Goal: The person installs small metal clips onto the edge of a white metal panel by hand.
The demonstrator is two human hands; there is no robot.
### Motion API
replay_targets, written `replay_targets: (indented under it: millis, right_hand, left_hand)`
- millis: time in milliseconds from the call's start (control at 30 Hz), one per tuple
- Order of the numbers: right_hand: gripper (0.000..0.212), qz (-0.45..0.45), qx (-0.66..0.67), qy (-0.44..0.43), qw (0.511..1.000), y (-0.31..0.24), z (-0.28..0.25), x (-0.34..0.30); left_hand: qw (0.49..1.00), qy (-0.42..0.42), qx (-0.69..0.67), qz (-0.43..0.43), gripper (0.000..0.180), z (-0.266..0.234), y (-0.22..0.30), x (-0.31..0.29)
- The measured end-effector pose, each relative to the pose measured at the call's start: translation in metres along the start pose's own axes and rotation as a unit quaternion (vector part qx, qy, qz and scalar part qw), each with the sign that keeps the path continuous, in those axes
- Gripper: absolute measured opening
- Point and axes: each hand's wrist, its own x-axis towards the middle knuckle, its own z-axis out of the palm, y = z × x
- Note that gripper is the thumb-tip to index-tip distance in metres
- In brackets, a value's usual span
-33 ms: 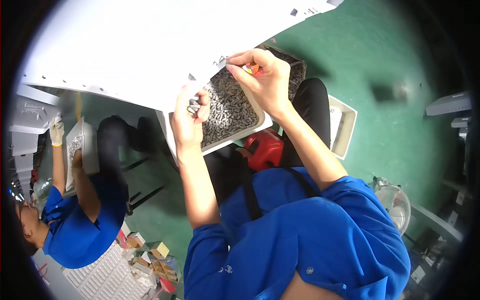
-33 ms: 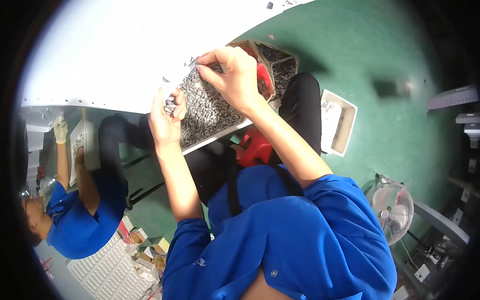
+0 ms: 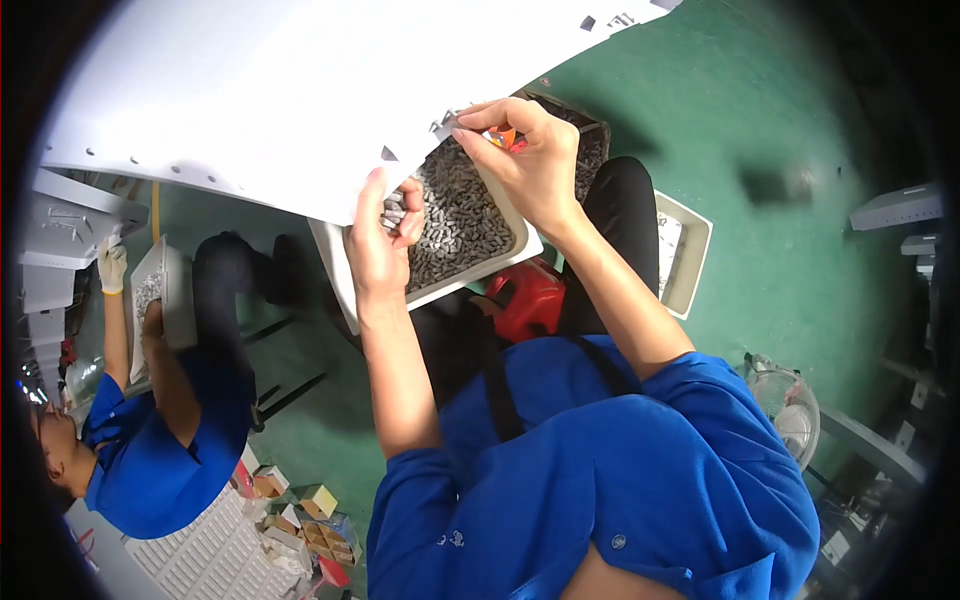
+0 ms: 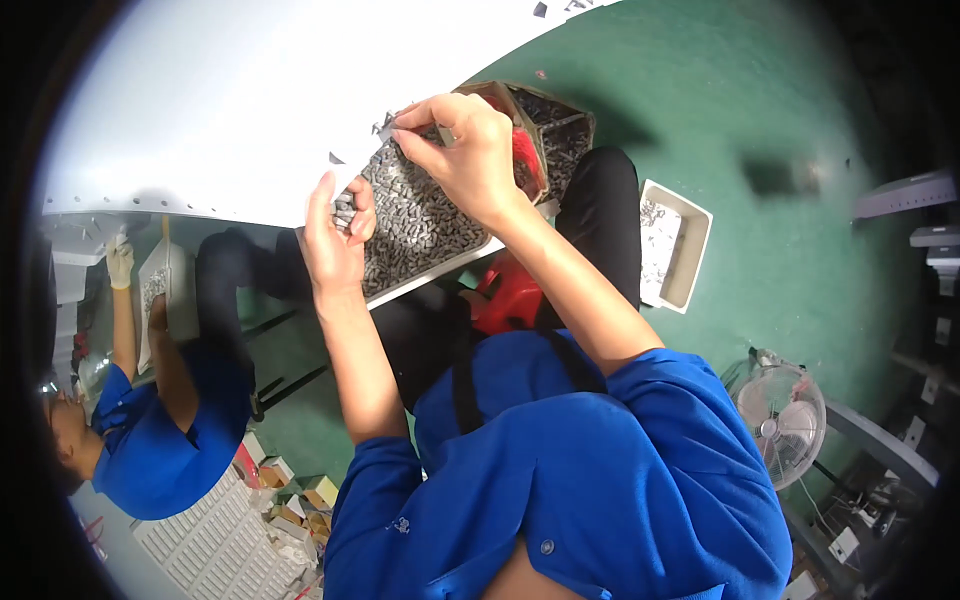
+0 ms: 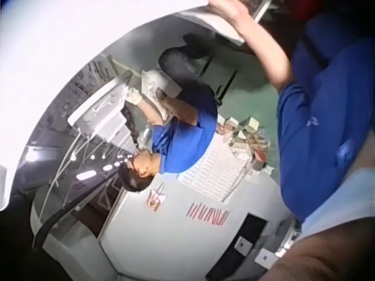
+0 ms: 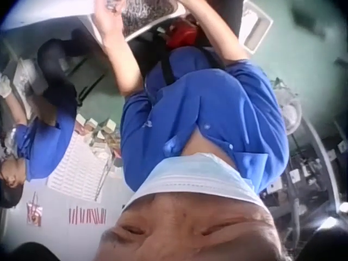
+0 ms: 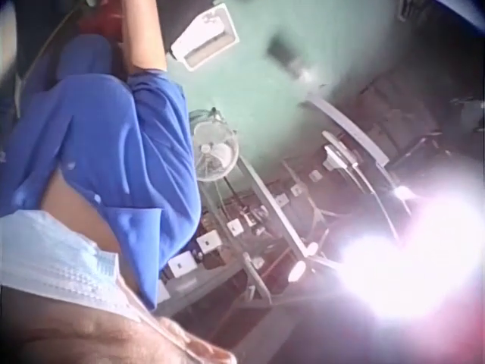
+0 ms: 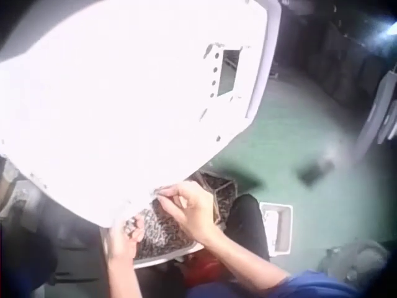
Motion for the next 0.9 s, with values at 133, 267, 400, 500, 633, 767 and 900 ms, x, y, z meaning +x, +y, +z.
replay_targets:
  millis: [133,267,400,500,633,767,900]
  right_hand:
    - [0.010,0.037,0.046,0.034,0.998,0.011,-0.005,-0.001]
    - [0.008,0.123,0.179,0.081,0.973,0.018,-0.012,-0.003]
    - [0.009,0.152,0.339,0.104,0.922,0.022,-0.022,-0.003]
    - [0.010,0.134,0.233,0.082,0.960,0.026,-0.032,-0.004]
    - [0.011,0.061,0.107,0.072,0.990,0.023,-0.043,-0.005]
    - [0.009,0.058,0.081,0.090,0.991,0.012,-0.048,-0.008]
    - [0.013,-0.087,-0.052,0.124,0.987,0.015,-0.054,-0.007]
  left_hand:
    - [0.999,0.032,0.006,-0.003,0.033,0.022,-0.010,0.000]
    - [0.999,0.029,-0.015,-0.014,0.033,0.031,-0.017,0.005]
    - [1.000,0.017,-0.014,-0.017,0.031,0.037,-0.018,0.009]
    - [0.999,0.028,0.000,-0.018,0.030,0.045,-0.016,0.007]
    - [1.000,0.011,-0.002,-0.011,0.030,0.051,-0.018,0.007]
    - [1.000,-0.001,0.004,-0.014,0.029,0.053,-0.019,0.006]
    - [1.000,-0.001,0.003,-0.026,0.030,0.062,-0.017,0.003]
